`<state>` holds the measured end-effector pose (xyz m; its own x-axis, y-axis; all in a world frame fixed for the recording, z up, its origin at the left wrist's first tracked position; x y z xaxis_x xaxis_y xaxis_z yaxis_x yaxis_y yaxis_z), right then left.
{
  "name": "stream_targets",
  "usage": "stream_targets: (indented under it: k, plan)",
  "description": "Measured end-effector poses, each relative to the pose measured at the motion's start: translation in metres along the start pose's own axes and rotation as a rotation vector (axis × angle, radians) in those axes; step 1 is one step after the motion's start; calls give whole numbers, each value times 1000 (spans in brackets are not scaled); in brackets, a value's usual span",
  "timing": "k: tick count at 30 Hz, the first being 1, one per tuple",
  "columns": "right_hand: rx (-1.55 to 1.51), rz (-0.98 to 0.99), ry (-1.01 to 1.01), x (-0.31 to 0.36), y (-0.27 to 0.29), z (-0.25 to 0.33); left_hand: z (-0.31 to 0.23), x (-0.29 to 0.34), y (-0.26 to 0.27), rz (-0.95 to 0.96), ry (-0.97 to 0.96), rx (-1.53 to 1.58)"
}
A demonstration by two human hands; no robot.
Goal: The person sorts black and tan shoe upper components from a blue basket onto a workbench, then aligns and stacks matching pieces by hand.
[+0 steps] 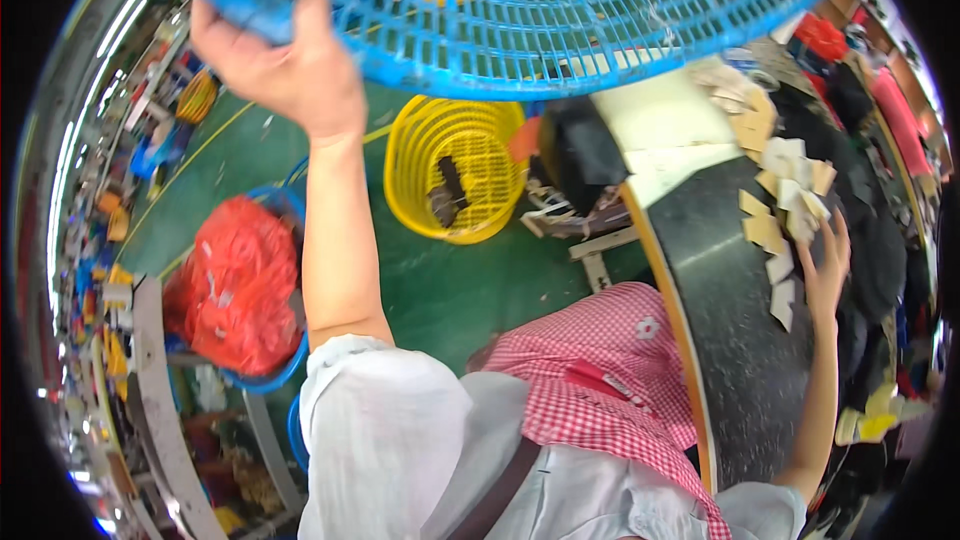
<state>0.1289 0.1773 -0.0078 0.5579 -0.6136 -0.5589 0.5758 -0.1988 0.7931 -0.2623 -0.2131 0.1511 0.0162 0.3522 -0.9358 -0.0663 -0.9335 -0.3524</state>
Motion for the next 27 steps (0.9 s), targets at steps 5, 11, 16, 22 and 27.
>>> stream_targets:
  k: [5,11,16,22,27]
  plan:
    - [71,213,23,82,12,35,58,55,131,-326,547,-188]
    - [7,250,-135,101,10,34,151,237,250,-562,1310,-365]
    - [65,368,-164,104,11,21,143,356,268,-779,1569,-387]
    - [116,194,-57,77,2,76,163,382,222,-789,1616,-404]
    - [-73,563,166,15,-46,153,214,398,176,-715,1567,-278]
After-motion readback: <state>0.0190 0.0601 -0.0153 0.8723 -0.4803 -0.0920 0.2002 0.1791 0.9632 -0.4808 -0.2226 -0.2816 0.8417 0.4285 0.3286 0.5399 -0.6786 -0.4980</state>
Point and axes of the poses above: each hand's wrist, its own x-axis away from the middle knuckle, its own y-axis out of the back of the hand, z = x × y, the point moved 1 cm from there along -x, towards the middle knuckle, and after that the axes turned 11 degrees about -y, right-handed, at the moved point
